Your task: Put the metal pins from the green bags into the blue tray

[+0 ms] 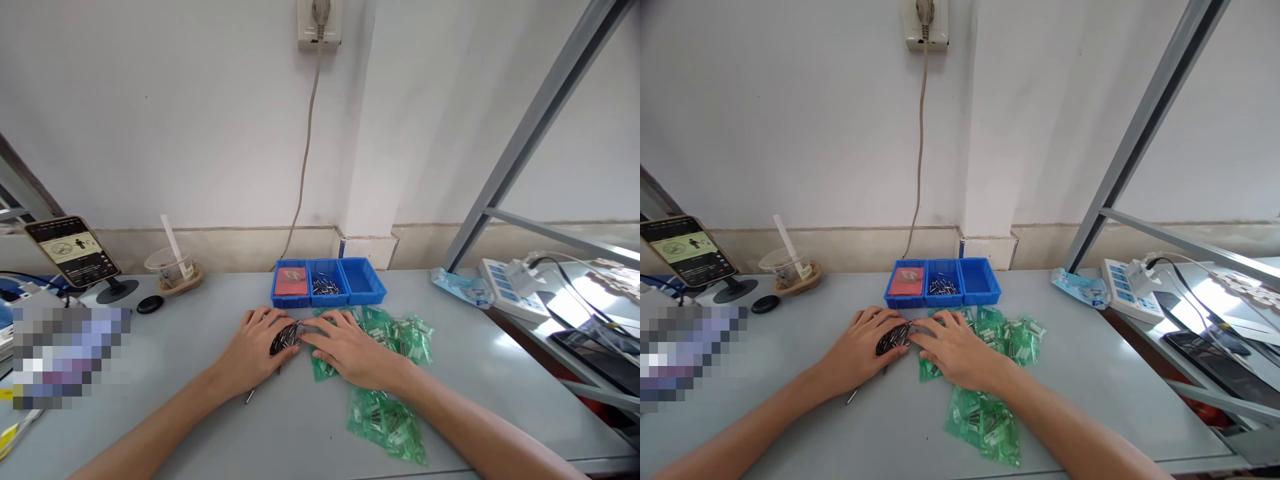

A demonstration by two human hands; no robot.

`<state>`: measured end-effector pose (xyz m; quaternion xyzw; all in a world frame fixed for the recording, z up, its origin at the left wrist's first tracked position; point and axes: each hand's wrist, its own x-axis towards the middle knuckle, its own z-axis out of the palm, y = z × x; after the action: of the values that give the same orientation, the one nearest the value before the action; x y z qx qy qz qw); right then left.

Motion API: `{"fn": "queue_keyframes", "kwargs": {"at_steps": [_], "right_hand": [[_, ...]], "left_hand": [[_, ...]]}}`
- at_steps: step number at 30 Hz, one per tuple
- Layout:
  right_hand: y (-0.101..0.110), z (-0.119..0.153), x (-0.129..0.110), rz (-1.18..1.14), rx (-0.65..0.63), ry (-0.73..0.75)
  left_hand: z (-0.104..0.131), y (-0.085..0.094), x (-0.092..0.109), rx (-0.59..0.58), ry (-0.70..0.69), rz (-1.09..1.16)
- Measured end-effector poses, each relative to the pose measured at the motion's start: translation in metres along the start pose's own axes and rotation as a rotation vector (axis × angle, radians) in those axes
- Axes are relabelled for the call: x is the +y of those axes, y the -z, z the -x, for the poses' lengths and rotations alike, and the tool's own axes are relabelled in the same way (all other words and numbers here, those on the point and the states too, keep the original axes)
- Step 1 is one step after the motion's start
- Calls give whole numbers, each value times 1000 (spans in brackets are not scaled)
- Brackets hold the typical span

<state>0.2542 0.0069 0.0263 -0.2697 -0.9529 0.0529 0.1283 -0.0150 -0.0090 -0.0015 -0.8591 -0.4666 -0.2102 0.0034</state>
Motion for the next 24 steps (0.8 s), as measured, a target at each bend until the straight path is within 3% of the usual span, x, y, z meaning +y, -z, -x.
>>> {"fn": "queue_keyframes", "kwargs": {"at_steps": [14, 20, 24], "right_hand": [[-2, -1, -1, -35, 14, 5], [-2, 0, 1, -38, 24, -13], [-4, 0, 2, -35, 40, 7]], "left_hand": [[3, -1, 0, 37, 29, 9], [36, -10, 8, -20, 94, -64], [60, -24, 12, 38, 139, -124]]}}
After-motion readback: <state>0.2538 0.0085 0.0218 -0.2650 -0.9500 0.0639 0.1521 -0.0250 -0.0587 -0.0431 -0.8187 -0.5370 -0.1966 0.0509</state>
